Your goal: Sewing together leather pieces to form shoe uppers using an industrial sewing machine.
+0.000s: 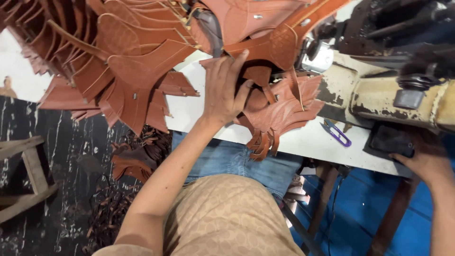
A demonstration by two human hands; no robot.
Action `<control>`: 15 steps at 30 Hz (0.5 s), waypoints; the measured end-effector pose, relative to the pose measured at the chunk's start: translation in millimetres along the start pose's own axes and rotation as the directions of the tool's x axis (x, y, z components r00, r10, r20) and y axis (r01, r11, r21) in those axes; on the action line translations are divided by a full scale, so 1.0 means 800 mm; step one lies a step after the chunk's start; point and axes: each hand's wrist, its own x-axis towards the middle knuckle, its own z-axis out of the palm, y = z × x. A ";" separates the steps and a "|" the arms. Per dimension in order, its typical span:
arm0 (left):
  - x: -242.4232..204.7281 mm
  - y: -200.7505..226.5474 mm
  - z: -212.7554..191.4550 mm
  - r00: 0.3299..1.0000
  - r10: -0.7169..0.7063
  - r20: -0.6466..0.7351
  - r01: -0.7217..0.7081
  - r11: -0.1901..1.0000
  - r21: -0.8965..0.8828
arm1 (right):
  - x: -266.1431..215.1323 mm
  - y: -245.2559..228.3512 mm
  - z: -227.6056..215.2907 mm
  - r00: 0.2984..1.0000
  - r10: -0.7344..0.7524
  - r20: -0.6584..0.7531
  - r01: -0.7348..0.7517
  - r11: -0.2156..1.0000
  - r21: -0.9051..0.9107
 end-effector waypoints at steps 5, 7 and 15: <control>-0.001 -0.004 0.006 1.000 -0.023 0.018 0.023 0.999 0.024 | -0.020 -0.040 -0.025 0.991 0.021 -0.132 -0.009 0.996 0.090; -0.003 -0.006 0.007 0.999 -0.022 0.024 0.021 0.999 0.033 | -0.027 -0.054 -0.029 0.989 0.056 -0.139 -0.042 0.994 0.102; -0.005 -0.008 0.012 0.999 -0.020 0.033 0.018 0.999 0.039 | -0.043 -0.056 -0.016 0.958 0.098 -0.269 -0.077 0.993 0.087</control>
